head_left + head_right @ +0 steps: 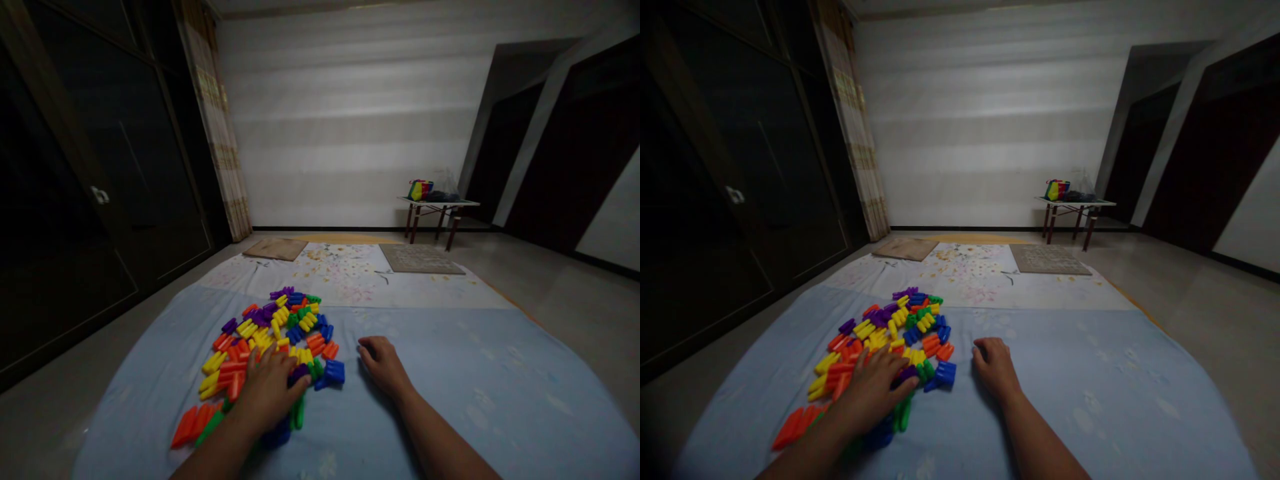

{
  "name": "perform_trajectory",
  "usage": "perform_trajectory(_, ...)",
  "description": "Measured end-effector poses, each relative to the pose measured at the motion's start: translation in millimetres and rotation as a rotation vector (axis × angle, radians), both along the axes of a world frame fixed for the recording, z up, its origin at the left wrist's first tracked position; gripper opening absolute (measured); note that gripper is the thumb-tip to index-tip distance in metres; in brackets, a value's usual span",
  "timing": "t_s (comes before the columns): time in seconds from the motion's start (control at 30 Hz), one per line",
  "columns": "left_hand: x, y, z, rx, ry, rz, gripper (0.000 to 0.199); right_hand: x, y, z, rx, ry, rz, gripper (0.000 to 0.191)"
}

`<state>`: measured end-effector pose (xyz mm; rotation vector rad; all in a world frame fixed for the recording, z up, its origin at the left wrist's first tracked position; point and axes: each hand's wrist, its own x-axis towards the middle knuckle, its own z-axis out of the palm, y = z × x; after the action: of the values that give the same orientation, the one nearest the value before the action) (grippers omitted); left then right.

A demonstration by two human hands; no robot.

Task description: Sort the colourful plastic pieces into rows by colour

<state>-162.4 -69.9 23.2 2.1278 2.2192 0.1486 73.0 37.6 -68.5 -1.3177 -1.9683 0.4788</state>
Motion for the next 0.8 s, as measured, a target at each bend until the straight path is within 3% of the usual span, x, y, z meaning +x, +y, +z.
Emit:
perform_trajectory(0.13,2,-28,-11.9,0.046,0.030,-0.040,0.064,1,2,-2.4,0.004,-0.025,0.004,0.029)
perform_trajectory(0.23,0,-35,-25.9,0.052,0.050,-0.078,0.071,0,2,-1.7,0.016,-0.050,0.003,0.029)
perform_trajectory(0.37,-8,-22,-36.1,0.125,0.118,-0.049,0.070,-3,-4,2.7,0.035,-0.108,0.013,0.028)
perform_trajectory(0.53,-11,-2,-33.0,0.225,0.155,0.027,0.068,-5,-10,7.1,0.067,-0.196,0.017,0.026)
perform_trajectory(0.8,-21,-14,-39.4,0.417,0.144,0.027,0.057,-26,-12,23.1,0.029,-0.271,0.145,0.047)
